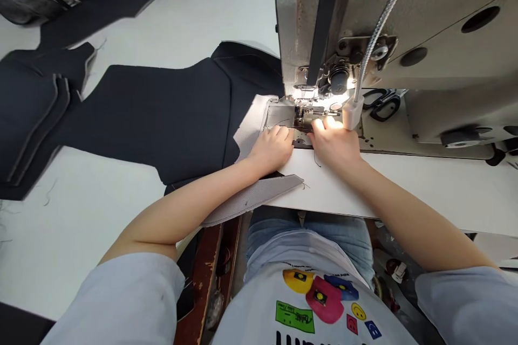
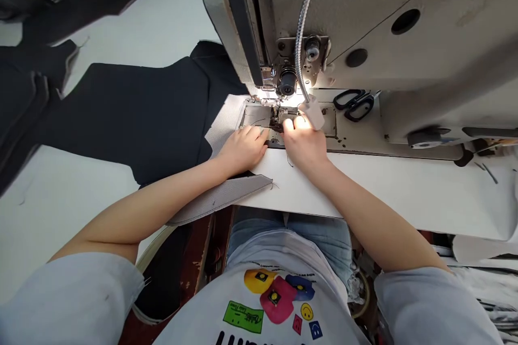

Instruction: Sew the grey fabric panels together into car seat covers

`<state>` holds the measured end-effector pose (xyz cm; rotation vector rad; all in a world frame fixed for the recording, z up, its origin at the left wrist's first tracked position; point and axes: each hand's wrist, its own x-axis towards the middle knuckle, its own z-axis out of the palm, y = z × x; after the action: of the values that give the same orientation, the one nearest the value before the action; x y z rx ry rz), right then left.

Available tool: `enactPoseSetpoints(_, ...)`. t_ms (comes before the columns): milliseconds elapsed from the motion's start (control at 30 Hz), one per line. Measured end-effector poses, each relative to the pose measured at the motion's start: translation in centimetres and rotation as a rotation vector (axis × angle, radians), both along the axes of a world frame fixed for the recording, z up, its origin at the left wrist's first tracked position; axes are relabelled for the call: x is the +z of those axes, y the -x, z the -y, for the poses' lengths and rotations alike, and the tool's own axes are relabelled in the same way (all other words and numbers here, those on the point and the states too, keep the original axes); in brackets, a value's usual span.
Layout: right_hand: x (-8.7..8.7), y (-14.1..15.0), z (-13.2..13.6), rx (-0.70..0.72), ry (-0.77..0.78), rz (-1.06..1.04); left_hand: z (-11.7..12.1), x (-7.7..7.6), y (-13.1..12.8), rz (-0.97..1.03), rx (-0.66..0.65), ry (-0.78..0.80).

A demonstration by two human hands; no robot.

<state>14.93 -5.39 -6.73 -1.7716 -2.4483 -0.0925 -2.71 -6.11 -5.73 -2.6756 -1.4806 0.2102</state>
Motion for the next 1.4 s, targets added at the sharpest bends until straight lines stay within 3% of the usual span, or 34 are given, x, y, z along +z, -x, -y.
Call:
enactPoseSetpoints(200,-0.5,1.1,-1.1,0.113,0.016,0.053,-0.7,0.2,0.2,0.010,-0.007,0.067)
enactPoseSetpoints(333,-0.7,0.7,-0.8,0.093,0.020,0.005,-0.5,1.6,1.2,0.027,0.001,0.129)
enactPoseSetpoints(500,-1.2,-0.2,0.0,0.049,0.033,-0.243,-0.5,2.9,4.6,-0.030,0.429,0.221)
enactPoseSetpoints(600,-1.4,0.1,0.4,0.071,0.051,-0.375,-1.2,2.8,5.9,-0.025,0.531,0.391)
enactPoseSetpoints(700,-1.6,0.6,0.8,0.101,0.063,-0.425,-2.0,2.5,6.3,0.024,0.576,0.407)
enactPoseSetpoints(800,-1.7,0.8,1.2,0.118,0.086,-0.528,-2.4,2.1,7.1,0.233,0.570,0.352)
enactPoseSetpoints(967,-1.3,1.9,0.7,0.173,0.225,-0.861,-1.9,0.7,10.0,1.084,0.640,0.617)
enactPoseSetpoints(1033,-1.0,2.7,0.0,0.221,0.305,-0.952,-1.5,0.2,10.6,1.288,0.641,0.653)
enactPoseSetpoints(1167,-0.6,4.6,-2.0,0.273,0.286,-0.974,-1.0,-0.4,10.7,1.441,0.630,0.725)
enactPoseSetpoints(1267,-1.0,5.8,-3.0,0.276,0.223,-0.875,-1.0,-0.5,10.8,1.517,0.616,0.784)
enactPoseSetpoints(1400,-2.1,7.2,-3.1,0.293,0.251,-0.719,-1.2,-0.4,11.1,1.538,0.604,0.851)
